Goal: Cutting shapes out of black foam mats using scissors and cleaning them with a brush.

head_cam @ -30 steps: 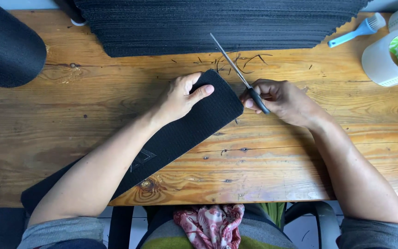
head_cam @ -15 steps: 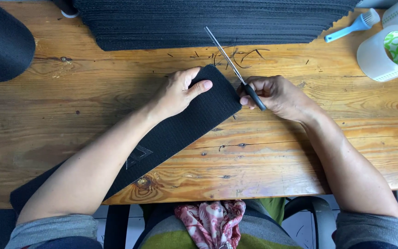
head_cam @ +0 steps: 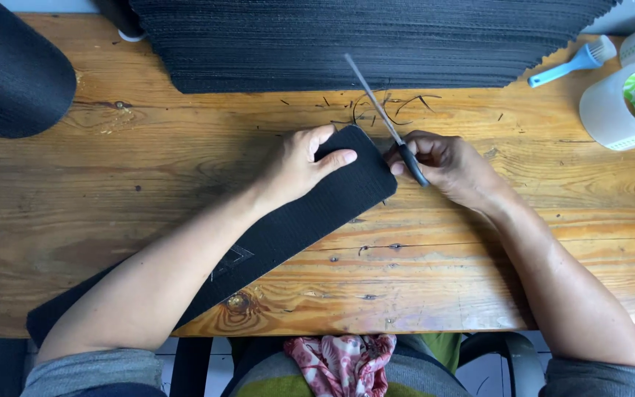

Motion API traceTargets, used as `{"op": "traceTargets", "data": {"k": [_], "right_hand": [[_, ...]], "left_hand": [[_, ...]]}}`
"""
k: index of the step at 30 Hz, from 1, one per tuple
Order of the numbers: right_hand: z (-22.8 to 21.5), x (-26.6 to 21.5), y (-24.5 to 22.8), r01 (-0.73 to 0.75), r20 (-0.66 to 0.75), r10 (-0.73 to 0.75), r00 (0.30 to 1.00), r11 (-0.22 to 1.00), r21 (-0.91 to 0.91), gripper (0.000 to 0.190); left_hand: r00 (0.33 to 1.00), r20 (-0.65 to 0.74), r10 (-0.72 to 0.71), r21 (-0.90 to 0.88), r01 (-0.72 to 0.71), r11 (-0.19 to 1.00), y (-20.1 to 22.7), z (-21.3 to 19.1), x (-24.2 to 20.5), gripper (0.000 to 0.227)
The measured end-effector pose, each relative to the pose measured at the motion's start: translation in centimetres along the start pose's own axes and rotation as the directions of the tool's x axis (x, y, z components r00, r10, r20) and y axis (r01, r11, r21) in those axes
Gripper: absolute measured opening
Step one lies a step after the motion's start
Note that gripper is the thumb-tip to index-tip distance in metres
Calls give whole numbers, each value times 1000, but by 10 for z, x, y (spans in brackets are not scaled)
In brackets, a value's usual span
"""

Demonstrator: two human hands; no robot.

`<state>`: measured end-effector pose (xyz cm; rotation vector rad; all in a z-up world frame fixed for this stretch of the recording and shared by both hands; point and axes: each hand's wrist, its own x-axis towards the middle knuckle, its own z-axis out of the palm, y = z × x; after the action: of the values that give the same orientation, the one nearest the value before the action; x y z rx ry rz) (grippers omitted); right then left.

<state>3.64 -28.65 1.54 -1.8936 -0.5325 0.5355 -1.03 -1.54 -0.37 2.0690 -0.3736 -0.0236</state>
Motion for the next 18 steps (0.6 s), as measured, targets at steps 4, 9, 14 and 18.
{"op": "traceTargets", "data": {"k": [4,9,14,18], "right_hand": [[9,3,11,14,-66,-15,998,1000,-9,22],[15,19,43,142,-143,-162,976,980,-141,25],[18,24,52,140,-150,-168,974,974,-180,26],[19,21,47,163,-159,-186,970,976,-145,25]], "left_hand": [[999,7,-36,26,36,999,13,-3,-1,64],[999,26,39,16,-39,999,11,-3,1,52],[999,11,43,40,-43,998,10,-2,0,52],[999,32,0,2,0,1000,1,3,-1,63]]}}
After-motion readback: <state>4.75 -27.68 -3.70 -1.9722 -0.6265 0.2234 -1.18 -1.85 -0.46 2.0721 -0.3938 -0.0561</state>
